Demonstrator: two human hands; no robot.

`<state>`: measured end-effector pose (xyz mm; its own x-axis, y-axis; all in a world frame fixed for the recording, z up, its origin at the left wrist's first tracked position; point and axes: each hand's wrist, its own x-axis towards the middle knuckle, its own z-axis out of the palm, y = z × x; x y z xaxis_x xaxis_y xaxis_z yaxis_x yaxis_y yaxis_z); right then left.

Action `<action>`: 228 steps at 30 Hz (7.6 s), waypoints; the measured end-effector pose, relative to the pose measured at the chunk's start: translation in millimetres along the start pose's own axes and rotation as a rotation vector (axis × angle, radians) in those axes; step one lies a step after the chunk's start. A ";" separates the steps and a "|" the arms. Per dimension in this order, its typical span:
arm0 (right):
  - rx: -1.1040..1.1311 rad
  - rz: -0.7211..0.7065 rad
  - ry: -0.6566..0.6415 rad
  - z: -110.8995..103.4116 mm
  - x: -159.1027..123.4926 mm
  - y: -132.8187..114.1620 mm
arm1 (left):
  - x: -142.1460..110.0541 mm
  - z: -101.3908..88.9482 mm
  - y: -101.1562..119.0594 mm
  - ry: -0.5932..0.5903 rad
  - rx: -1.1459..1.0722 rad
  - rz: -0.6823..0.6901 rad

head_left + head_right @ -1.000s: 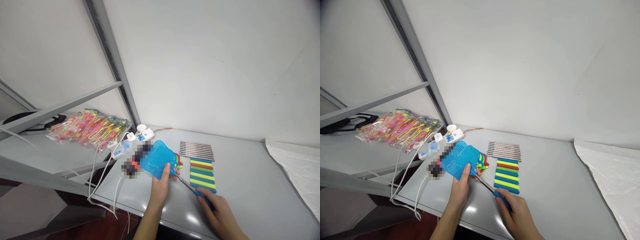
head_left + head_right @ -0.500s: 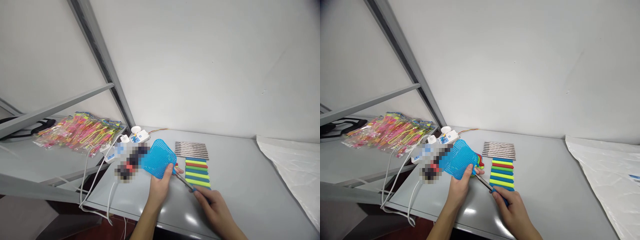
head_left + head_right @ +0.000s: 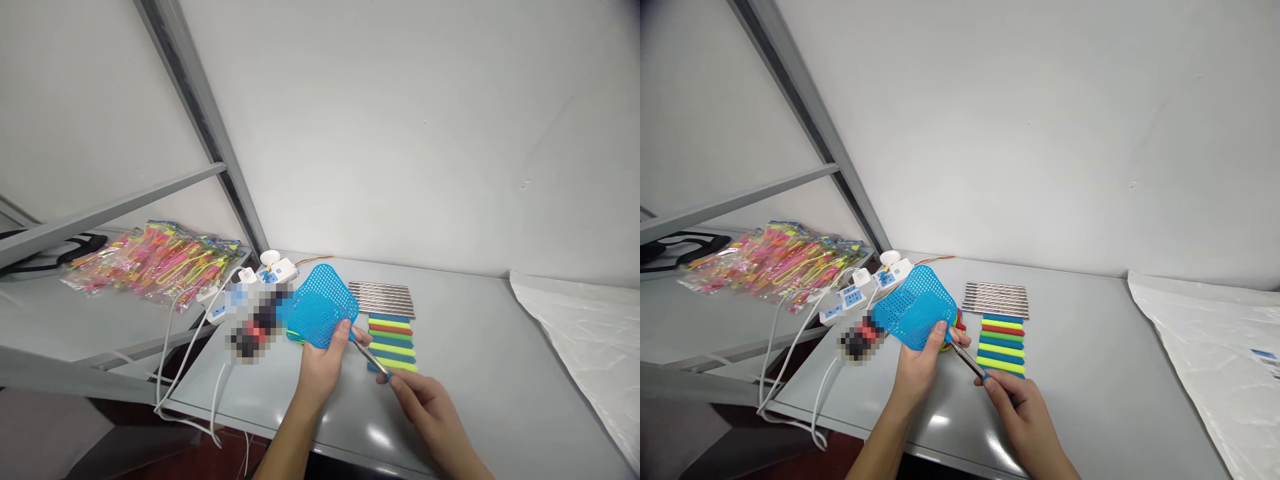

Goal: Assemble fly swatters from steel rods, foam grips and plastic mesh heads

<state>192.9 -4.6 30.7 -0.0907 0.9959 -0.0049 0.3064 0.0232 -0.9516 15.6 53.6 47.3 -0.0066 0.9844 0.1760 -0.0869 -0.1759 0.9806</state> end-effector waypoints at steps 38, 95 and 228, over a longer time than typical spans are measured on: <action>-0.517 -0.199 -0.159 -65.2 -16.3 -2.6 | -15.7 8.6 32.5 0.213 -0.334 0.024; -0.515 -0.127 -0.038 -133.2 -18.5 28.8 | 23.6 28.1 65.6 0.197 -0.316 0.175; -1.116 -0.314 -0.343 -25.1 228.6 -18.2 | -25.9 6.9 -41.8 -0.349 0.961 0.498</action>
<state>190.4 224.8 54.6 -0.5032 0.8619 -0.0635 0.8598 0.4918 -0.1374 26.3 35.4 2.3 0.4644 0.7731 0.4319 0.6486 -0.6290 0.4286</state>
